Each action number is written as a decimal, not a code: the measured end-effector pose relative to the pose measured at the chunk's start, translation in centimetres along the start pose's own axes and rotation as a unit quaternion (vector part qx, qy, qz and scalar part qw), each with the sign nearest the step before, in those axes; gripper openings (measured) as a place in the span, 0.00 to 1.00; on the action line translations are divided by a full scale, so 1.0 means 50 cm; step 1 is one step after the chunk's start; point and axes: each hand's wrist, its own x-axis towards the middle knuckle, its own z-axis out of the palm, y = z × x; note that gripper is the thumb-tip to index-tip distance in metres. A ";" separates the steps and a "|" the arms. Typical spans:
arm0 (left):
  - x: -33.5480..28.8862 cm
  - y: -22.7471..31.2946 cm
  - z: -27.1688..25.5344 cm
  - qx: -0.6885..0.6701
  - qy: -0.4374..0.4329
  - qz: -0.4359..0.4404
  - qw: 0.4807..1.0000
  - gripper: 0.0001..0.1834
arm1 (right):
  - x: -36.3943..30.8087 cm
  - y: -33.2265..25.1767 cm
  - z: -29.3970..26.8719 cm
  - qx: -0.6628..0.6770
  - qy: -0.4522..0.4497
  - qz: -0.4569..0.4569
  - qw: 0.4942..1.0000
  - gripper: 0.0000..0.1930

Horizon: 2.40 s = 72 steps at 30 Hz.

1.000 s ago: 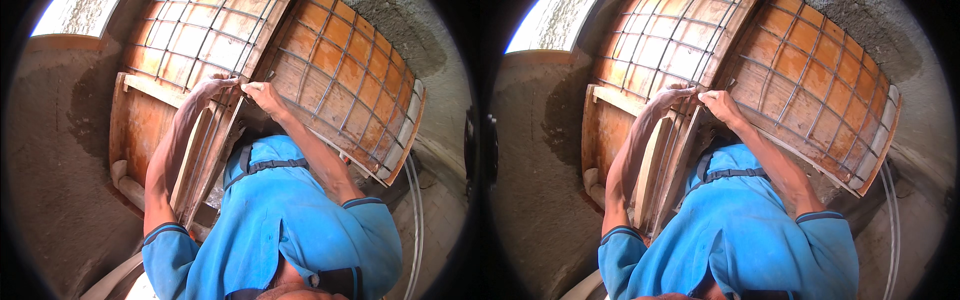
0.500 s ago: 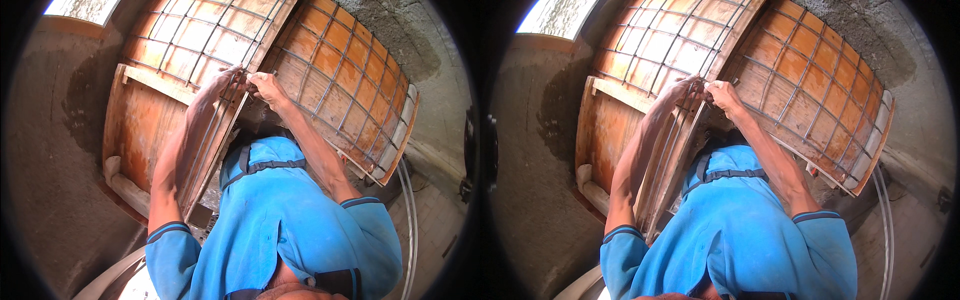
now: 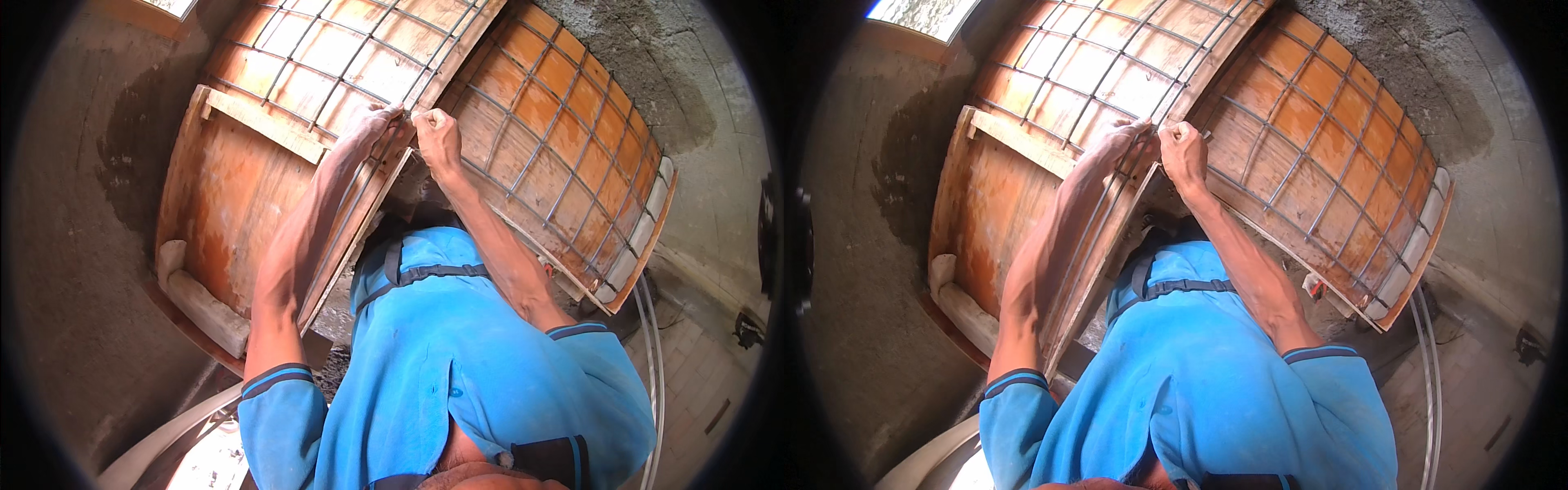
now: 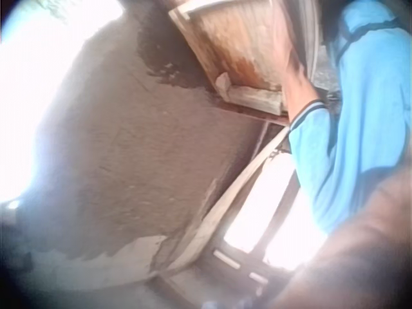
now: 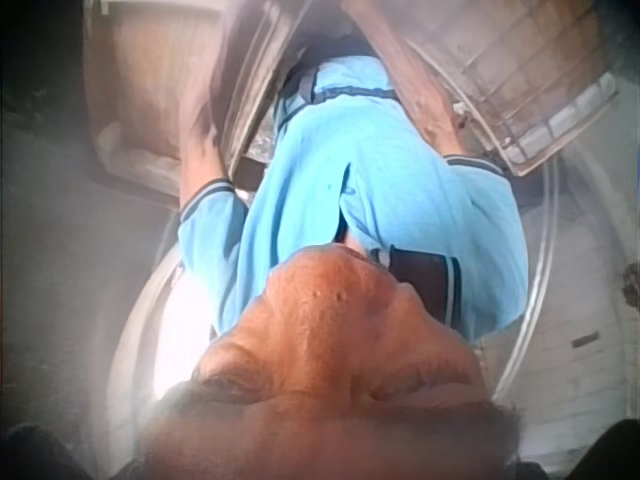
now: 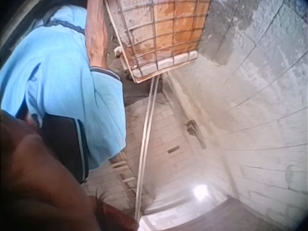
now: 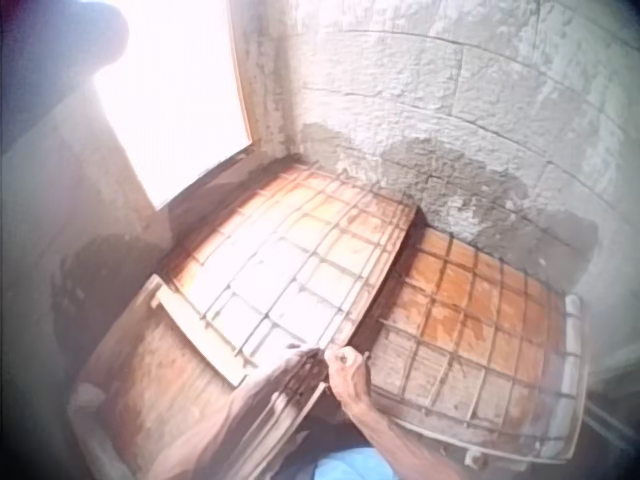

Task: The person fetches water in a red bucket and pours it onto a wooden formwork with a metal grid. They then use wire ties to secure the metal grid to the wooden structure, twisting the ties by hand at multiple intersections.

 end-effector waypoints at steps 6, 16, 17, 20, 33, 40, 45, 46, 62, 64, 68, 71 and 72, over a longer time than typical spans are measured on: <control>-0.009 0.005 -0.001 0.021 0.003 -0.009 1.000 0.16 | 0.054 -0.102 -0.073 -0.302 -0.192 -0.138 0.923 0.13; 0.011 -0.007 0.026 -0.056 -0.006 0.022 0.998 0.16 | 0.257 -0.226 -0.009 -0.516 -0.535 -0.270 0.612 0.10; 0.005 0.000 0.027 -0.054 -0.019 0.023 0.998 0.18 | 0.280 -0.227 0.006 -0.525 -0.553 -0.239 0.602 0.12; -0.004 0.017 0.030 -0.062 -0.048 0.017 0.997 0.20 | 0.315 -0.247 0.016 -0.518 -0.593 -0.232 0.571 0.13; 0.002 0.026 0.024 -0.083 -0.023 -0.088 0.992 0.26 | 0.343 -0.181 0.068 -0.412 -0.545 -0.331 0.651 0.09; 0.027 -0.039 -0.014 -0.012 0.041 -0.059 0.997 0.25 | 0.284 -0.168 0.038 -0.363 -0.339 -0.526 0.690 0.08; 0.015 0.014 0.030 -0.040 0.034 -0.070 0.996 0.23 | 0.217 -0.086 -0.127 -0.125 -0.155 -0.389 0.900 0.11; 0.015 0.018 0.031 -0.047 0.039 -0.068 0.996 0.22 | 0.199 -0.054 -0.159 -0.181 -0.169 -0.335 0.909 0.12; -0.011 0.021 0.023 -0.047 0.047 -0.063 0.996 0.24 | 0.098 0.147 -0.089 -0.251 -0.145 -0.374 0.881 0.09; -0.001 0.028 0.033 -0.048 0.037 -0.057 0.997 0.25 | 0.094 0.158 -0.088 -0.250 -0.109 -0.379 0.884 0.08; 0.000 0.029 0.041 -0.035 0.057 -0.058 0.996 0.23 | 0.085 0.167 -0.080 -0.259 -0.069 -0.396 0.878 0.07; 0.000 0.016 0.032 -0.031 0.065 -0.058 0.996 0.23 | 0.076 0.164 -0.073 -0.279 -0.051 -0.425 0.859 0.06; -0.008 0.007 0.027 -0.049 0.072 -0.055 0.995 0.23 | 0.070 0.159 -0.067 -0.284 -0.051 -0.436 0.852 0.06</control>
